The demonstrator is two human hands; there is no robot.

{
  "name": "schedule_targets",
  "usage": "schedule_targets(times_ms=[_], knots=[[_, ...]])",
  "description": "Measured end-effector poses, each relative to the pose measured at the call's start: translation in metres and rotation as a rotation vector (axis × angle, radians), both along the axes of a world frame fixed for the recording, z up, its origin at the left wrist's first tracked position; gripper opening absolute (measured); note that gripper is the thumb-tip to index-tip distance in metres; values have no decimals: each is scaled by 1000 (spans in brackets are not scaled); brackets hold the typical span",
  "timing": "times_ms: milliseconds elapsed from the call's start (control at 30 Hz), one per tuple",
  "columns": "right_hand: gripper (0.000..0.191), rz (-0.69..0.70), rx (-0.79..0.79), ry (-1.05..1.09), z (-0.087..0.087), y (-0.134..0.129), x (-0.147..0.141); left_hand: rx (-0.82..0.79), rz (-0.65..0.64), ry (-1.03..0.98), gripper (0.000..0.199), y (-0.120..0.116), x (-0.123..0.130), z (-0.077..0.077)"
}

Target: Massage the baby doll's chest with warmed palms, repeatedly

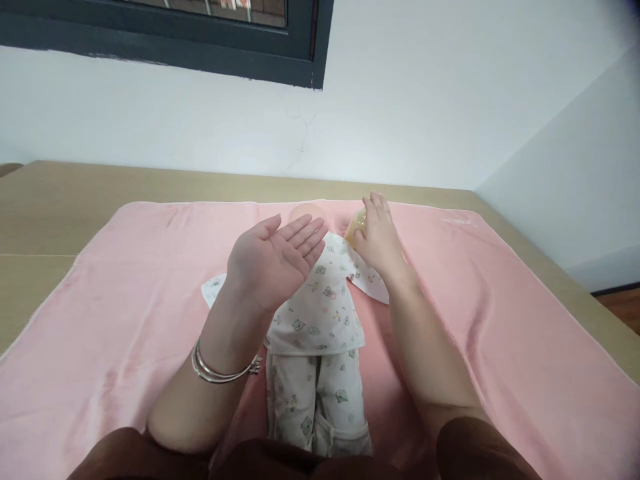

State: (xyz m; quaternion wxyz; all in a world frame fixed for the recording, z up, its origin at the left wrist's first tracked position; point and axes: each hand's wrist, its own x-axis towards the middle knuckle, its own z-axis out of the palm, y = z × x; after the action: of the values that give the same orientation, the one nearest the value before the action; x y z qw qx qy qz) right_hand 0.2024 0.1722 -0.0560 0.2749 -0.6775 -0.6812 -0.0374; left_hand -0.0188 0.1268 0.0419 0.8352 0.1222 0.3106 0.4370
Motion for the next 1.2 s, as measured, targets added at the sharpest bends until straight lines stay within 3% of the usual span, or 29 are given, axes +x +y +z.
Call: schedule_targets(times_ms=[833,1033,1200], knots=[[68,7,6,15,-3,0,1,0,-9,-2,58,-3,1,-1],[67,32,-30,84,7,-3,5,-5,-22,16,59,-8,7,-2],[62,137,16,175,30,-28,-12,-24,-31,17,58,-11,13,-3]])
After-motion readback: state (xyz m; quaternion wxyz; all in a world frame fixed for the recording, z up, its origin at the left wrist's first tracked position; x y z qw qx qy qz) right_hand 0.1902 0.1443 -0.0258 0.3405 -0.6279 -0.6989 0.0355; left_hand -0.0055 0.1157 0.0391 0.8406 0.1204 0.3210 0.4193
